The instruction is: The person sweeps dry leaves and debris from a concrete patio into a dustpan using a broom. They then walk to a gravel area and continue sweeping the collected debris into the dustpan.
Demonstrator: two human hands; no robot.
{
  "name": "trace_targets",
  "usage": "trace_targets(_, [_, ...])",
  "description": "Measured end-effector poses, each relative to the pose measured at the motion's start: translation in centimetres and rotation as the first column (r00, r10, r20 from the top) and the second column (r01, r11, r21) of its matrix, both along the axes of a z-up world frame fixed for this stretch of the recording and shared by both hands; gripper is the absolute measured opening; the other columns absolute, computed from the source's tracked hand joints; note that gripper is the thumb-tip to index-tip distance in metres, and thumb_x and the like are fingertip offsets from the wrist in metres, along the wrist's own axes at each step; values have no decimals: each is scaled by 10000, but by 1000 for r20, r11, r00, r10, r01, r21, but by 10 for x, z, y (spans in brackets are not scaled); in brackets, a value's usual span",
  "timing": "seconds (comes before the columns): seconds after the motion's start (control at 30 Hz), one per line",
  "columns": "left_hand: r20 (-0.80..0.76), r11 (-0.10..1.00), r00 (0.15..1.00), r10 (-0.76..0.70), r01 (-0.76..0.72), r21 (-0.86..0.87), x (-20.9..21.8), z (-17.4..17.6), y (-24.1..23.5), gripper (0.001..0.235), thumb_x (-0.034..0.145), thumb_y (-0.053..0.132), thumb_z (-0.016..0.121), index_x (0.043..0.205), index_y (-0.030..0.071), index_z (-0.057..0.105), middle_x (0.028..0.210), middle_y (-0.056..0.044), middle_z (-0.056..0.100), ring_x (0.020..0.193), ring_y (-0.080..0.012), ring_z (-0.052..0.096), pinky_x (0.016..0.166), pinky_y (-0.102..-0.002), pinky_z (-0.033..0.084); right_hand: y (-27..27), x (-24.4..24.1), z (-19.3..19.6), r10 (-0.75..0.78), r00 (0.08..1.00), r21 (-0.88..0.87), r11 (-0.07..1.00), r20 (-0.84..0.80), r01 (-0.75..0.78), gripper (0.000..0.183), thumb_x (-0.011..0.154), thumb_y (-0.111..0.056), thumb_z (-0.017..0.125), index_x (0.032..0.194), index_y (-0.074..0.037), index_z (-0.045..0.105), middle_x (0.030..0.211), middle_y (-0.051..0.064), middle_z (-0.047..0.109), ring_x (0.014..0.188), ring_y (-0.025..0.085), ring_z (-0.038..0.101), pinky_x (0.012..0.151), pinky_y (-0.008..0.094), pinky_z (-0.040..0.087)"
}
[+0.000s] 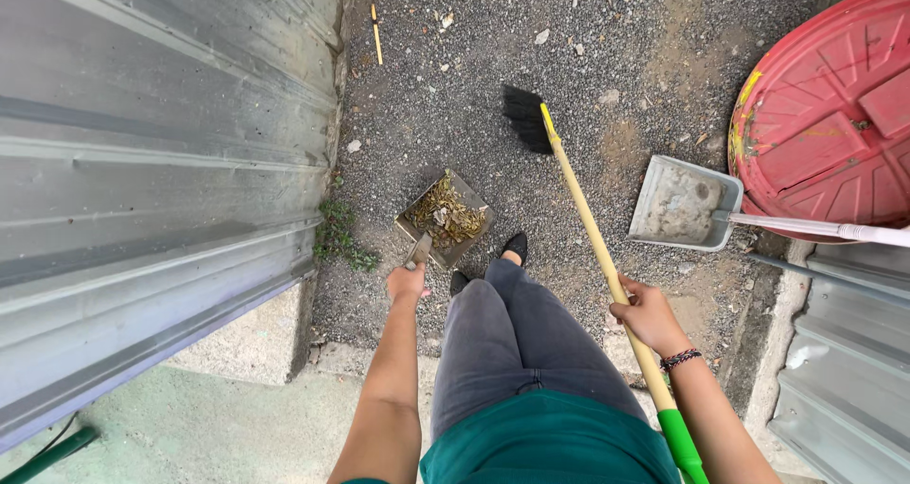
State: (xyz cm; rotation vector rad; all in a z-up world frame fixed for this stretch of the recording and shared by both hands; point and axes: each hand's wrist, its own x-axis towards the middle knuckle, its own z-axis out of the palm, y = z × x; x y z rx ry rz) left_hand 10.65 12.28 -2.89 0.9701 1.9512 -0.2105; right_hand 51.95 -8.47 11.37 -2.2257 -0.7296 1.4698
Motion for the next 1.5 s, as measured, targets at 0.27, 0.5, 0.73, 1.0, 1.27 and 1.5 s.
trace_targets(0.27, [-7, 999, 1000, 2, -2, -40, 51, -15, 25, 627, 931, 506, 652, 870, -115, 715, 677, -186, 734, 572, -273, 750, 656, -341, 621, 16, -33, -17, 206, 977, -170, 963, -48, -211, 665, 760, -116, 731, 1386, 51, 580, 768, 178, 755, 621, 180, 708, 647, 308, 571])
trace_targets(0.5, [37, 999, 999, -37, 38, -27, 59, -21, 55, 549, 912, 426, 708, 928, -123, 691, 781, -192, 767, 611, -269, 772, 651, -344, 622, -11, -20, 51, 48, 986, -256, 963, -160, -88, 736, 724, -63, 732, 1440, -56, 561, 686, 119, 711, 596, 182, 649, 601, 328, 529])
trace_targets(0.73, [13, 991, 1000, -26, 28, -128, 54, -15, 61, 620, 938, 402, 701, 1194, -151, 592, 924, -246, 771, 650, -301, 788, 651, -334, 633, 1, -20, 77, -27, 991, -273, 962, -129, -9, 691, 773, -82, 741, 1447, -85, 584, 673, 127, 684, 581, 183, 624, 586, 344, 510])
trace_targets(1.0, [-7, 987, 997, -73, 71, -143, 55, -16, 64, 673, 904, 463, 735, 1134, -163, 642, 890, -224, 798, 620, -259, 789, 649, -318, 623, 21, -59, 10, 98, 989, -212, 970, -111, -120, 621, 805, -133, 725, 1352, 124, 584, 1206, -268, 508, 600, 150, 717, 643, 300, 582])
trace_targets(1.27, [-76, 997, 994, -72, 72, -7, 40, -15, 63, 648, 760, 490, 864, 956, -110, 717, 899, -224, 758, 668, -299, 729, 690, -388, 608, 1, -67, 32, 42, 976, -196, 977, -215, -86, 706, 749, -74, 702, 1434, 6, 548, 602, 106, 691, 548, 148, 650, 591, 302, 549])
trace_targets(1.5, [-58, 998, 997, 56, -57, -32, 19, -12, 76, 545, 811, 378, 821, 968, -130, 704, 917, -224, 761, 704, -292, 765, 686, -363, 617, 4, -61, 102, -136, 962, -434, 901, -235, 21, 728, 810, -86, 726, 1503, -143, 508, 666, 72, 609, 572, 158, 588, 572, 357, 549])
